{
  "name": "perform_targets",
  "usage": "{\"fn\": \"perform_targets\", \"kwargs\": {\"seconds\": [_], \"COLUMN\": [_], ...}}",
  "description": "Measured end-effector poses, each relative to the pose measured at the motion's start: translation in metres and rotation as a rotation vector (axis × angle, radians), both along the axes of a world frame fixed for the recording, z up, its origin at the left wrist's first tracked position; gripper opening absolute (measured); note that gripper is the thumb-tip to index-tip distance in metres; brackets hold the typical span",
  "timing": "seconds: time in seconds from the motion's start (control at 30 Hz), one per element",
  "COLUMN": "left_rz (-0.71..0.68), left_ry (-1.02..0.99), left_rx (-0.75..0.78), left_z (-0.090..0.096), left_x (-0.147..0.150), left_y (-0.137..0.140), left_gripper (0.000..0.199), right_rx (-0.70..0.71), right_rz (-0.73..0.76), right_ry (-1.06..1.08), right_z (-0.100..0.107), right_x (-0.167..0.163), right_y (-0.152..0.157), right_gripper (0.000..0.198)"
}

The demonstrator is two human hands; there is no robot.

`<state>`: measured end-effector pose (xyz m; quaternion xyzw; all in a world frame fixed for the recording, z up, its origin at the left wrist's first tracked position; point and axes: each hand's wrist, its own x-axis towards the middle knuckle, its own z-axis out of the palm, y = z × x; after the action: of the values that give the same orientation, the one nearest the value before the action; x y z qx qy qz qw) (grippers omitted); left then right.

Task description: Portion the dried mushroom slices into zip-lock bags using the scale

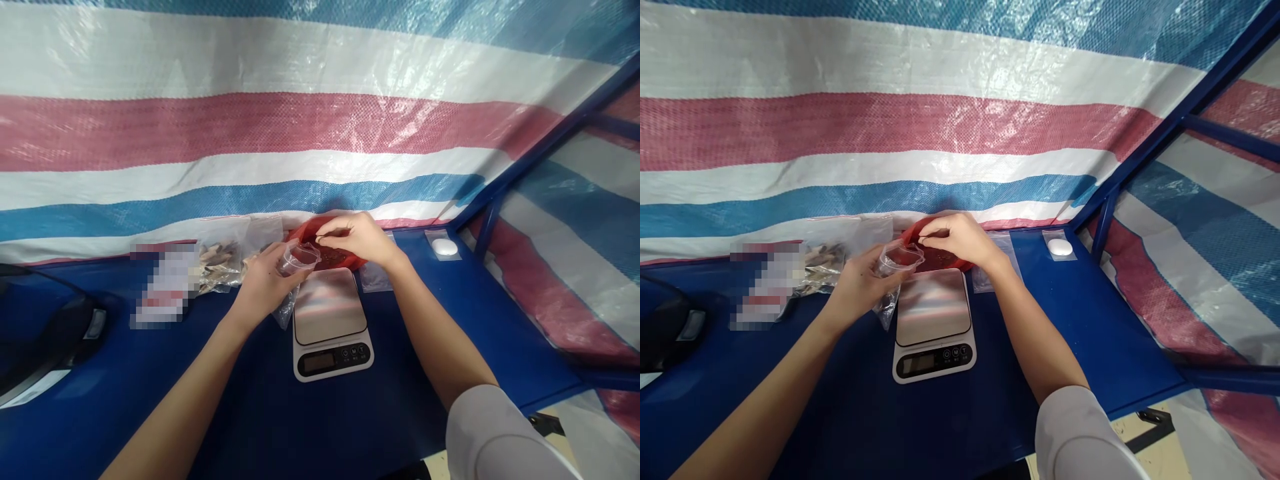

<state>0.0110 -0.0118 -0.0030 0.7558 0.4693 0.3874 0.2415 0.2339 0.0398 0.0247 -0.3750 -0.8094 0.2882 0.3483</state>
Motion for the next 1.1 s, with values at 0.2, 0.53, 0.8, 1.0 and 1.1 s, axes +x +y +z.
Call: {"fn": "perform_targets", "kwargs": {"seconds": [0.2,0.53,0.8,1.0,1.1], "left_rz": [-0.033,-0.048,-0.031,-0.043,-0.043], "left_ry": [-0.007,0.000,-0.013,-0.024,-0.015], "left_rx": [0.019,0.016,0.038,0.047,0.047], "left_z": [0.003,0.007,0.008,0.006,0.006], "left_x": [0.005,0.009,0.010,0.010,0.009], "left_y": [-0.003,-0.006,-0.006,-0.006,-0.005], "left_gripper": [0.039,0.020,0.028,0.030,0.030], "right_rx": [0.025,0.012,-0.002,-0.005,-0.004], "right_rz": [0.123,0.113,0.118,0.123,0.144], "right_ry": [-0.038,-0.227,-0.197,-0.197,-0.192], "right_z": [0.020,0.022,0.021,0.021,0.021], "right_x": [-0.014,-0.030,-0.029,-0.028,-0.027], "right_y": [-0.022,-0.034,-0.032,-0.033,-0.033], "right_gripper": [0.013,0.025,0.022,0.022,0.022]}}
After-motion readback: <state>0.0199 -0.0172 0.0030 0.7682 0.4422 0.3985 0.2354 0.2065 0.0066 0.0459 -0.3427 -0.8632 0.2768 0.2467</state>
